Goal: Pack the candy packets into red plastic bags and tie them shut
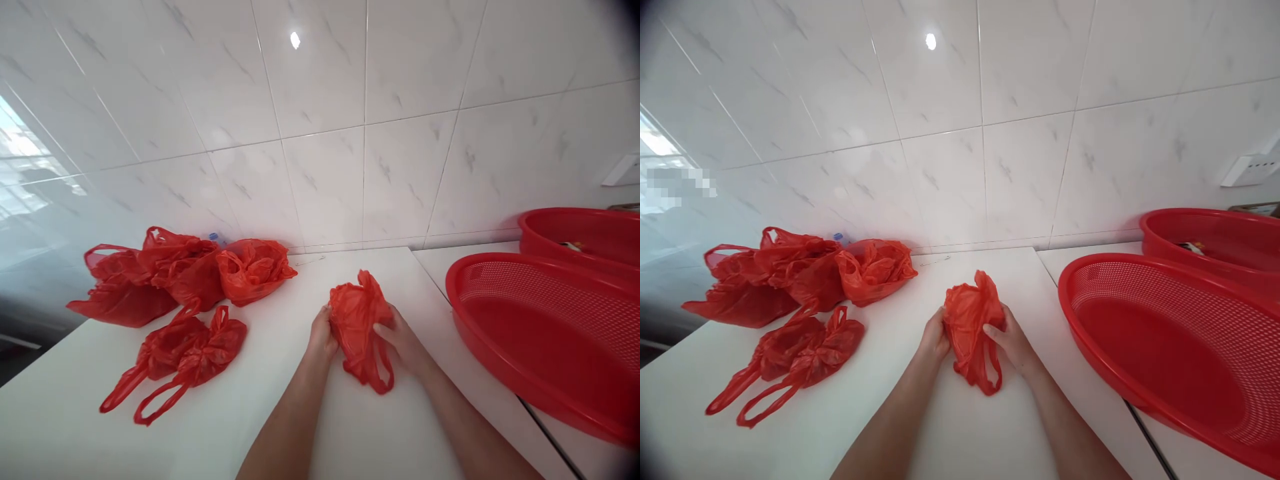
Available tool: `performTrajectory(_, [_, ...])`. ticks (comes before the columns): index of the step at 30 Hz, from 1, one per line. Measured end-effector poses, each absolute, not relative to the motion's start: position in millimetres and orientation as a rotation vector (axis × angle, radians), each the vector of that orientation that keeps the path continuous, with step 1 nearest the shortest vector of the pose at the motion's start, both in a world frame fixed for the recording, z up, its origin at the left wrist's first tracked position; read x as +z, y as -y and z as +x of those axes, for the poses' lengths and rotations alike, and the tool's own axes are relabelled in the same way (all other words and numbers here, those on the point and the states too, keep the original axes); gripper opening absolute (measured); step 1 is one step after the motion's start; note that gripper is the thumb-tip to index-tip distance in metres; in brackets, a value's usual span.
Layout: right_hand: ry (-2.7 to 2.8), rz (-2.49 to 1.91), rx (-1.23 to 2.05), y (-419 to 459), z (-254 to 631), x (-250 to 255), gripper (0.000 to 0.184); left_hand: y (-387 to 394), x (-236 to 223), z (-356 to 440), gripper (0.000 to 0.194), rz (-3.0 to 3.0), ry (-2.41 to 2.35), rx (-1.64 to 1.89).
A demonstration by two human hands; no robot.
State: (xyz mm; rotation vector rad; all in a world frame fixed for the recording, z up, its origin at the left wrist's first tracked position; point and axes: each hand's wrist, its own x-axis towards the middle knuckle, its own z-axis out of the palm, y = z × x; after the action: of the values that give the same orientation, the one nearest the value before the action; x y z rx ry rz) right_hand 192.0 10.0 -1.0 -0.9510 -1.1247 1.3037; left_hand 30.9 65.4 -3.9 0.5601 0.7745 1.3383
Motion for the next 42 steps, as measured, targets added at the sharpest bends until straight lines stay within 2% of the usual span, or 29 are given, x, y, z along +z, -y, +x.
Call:
performTrajectory(5, [0.919,-1.126,1.245,-17,203,-7,0.018,-73,-14,12,0.013,0.582,-0.871,1.415])
performTrajectory(9, [0.726,-1.235,1.087,-27,219,-9,0.016,-87,-10,-23,0.009,0.595,-1.027,1.596])
performTrajectory(13, [0.766,-1.263,1.059,-27,219,-4,0.016,-67,-2,-27,0.023,0.676,-1.215,1.700])
performTrajectory(16, [0.810,-1.272,1.059,-24,214,-3,0.018,-37,4,-8,0.038,1.156,-1.355,1.723])
performTrajectory(19, [0.856,-1.266,1.055,-22,212,-4,0.021,-17,3,13,0.057,1.871,-1.336,1.443])
performTrajectory(21, [0.897,-1.264,1.050,-22,213,-5,0.022,-16,-3,19,0.066,2.063,-1.376,1.251])
performTrajectory(23, [0.942,-1.280,1.035,-21,216,-4,0.020,-21,-9,16,0.059,2.076,-1.499,1.166])
performTrajectory(26, [1.041,-1.345,0.976,-20,222,-3,0.016,-31,-13,1,0.024,1.918,-1.588,1.145])
performTrajectory(28, [1.100,-1.481,0.883,-19,225,0,0.018,-33,-11,-8,0.011,1.721,-1.573,1.087])
performTrajectory(32, [1.215,-1.747,0.293,-6,209,12,0.039,-27,-2,-7,0.011,1.369,-1.510,1.132])
performTrajectory(34, [1.352,-1.644,0.019,6,189,17,0.035,-21,3,0,0.014,1.290,-1.468,1.221])
performTrajectory(36, [1.539,-1.480,-0.023,15,166,18,0.016,-16,8,8,0.017,1.257,-1.409,1.278])
performTrajectory(37, [1.631,-1.416,0.002,18,157,17,0.014,-13,10,11,0.017,1.255,-1.371,1.294])
performTrajectory(42, [1.673,-1.439,0.068,10,155,4,0.022,0,21,23,0.020,1.227,-1.015,1.237])
